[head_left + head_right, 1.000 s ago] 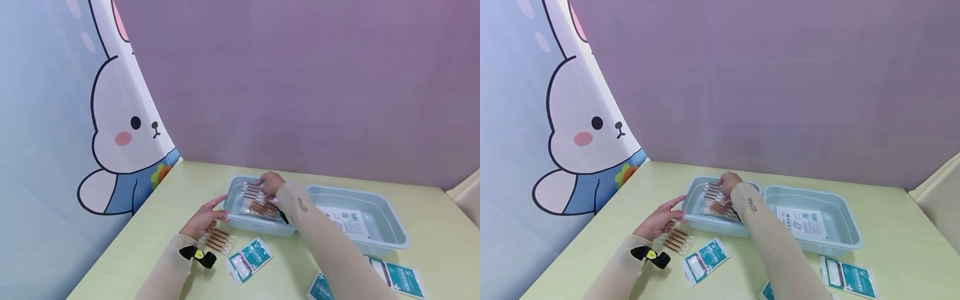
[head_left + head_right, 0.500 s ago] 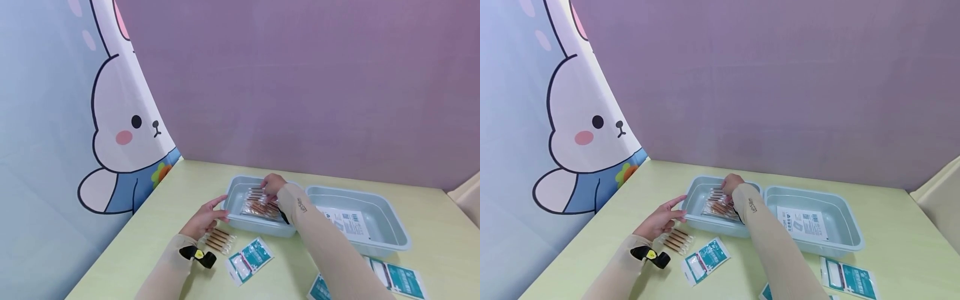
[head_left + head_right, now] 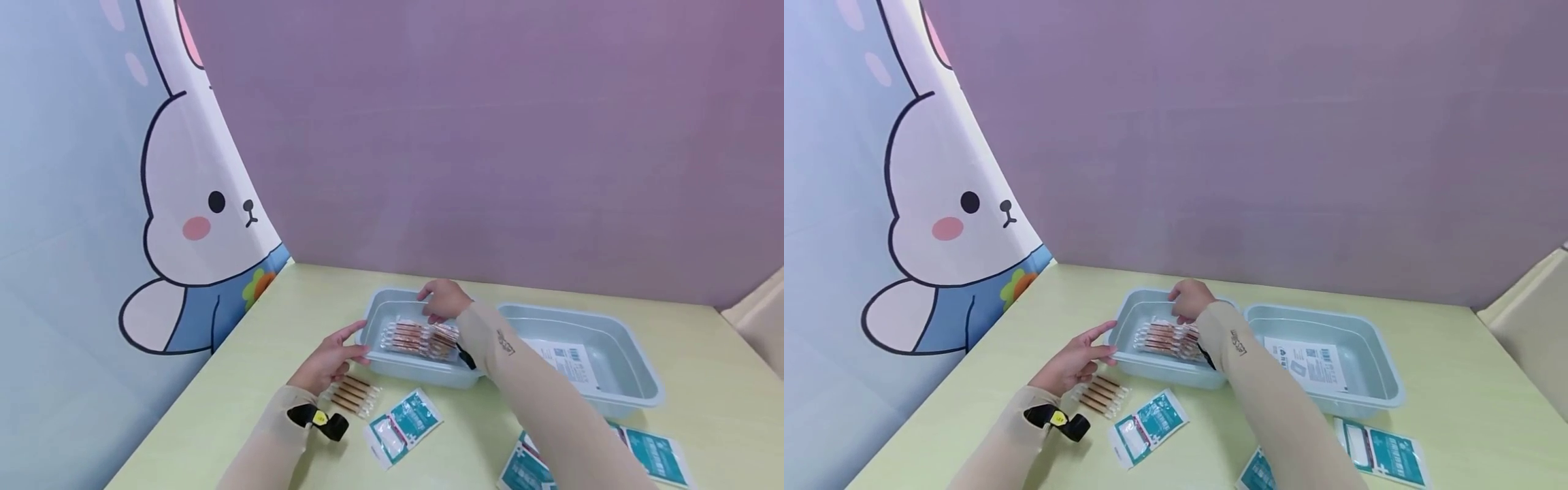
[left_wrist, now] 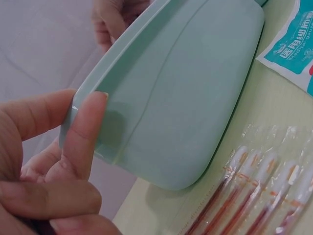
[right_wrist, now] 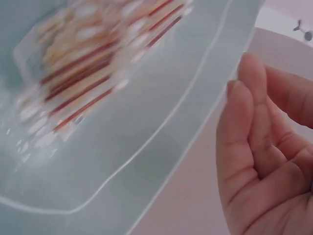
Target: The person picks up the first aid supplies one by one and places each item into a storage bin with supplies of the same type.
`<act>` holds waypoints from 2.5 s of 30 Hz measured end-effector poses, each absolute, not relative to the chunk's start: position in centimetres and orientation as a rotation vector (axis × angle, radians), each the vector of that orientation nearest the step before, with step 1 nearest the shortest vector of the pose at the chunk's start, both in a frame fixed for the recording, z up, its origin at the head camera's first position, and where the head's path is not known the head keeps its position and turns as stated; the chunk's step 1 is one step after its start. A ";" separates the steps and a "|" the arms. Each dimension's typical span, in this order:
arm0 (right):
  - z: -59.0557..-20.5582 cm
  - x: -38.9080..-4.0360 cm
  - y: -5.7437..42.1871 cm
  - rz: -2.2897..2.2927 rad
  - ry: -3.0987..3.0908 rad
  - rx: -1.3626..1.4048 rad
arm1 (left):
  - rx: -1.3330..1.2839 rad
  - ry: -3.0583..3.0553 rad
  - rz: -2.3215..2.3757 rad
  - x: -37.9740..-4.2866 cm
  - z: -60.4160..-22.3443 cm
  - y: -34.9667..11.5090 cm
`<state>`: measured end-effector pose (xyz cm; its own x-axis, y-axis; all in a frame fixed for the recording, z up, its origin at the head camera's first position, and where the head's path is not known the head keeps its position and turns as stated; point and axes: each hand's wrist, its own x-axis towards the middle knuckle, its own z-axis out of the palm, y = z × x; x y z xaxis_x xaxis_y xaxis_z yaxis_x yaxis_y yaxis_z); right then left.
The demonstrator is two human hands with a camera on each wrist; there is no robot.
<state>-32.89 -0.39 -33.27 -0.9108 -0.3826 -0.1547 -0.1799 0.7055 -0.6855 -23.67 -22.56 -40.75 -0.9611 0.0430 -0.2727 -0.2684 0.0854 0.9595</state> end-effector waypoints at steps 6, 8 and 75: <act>-32.9 -30.3 -1.1 -1.056 2.608 -0.566 | -0.258 2.143 1.954 -23.7 -40.9 -22.6; -32.9 -29.6 -1.3 -1.089 2.598 -0.579 | -0.265 2.146 1.946 -23.7 -40.9 -22.7; -41.0 -21.3 -7.0 -0.448 2.825 -0.828 | -0.235 2.158 1.932 -23.7 -41.0 -21.9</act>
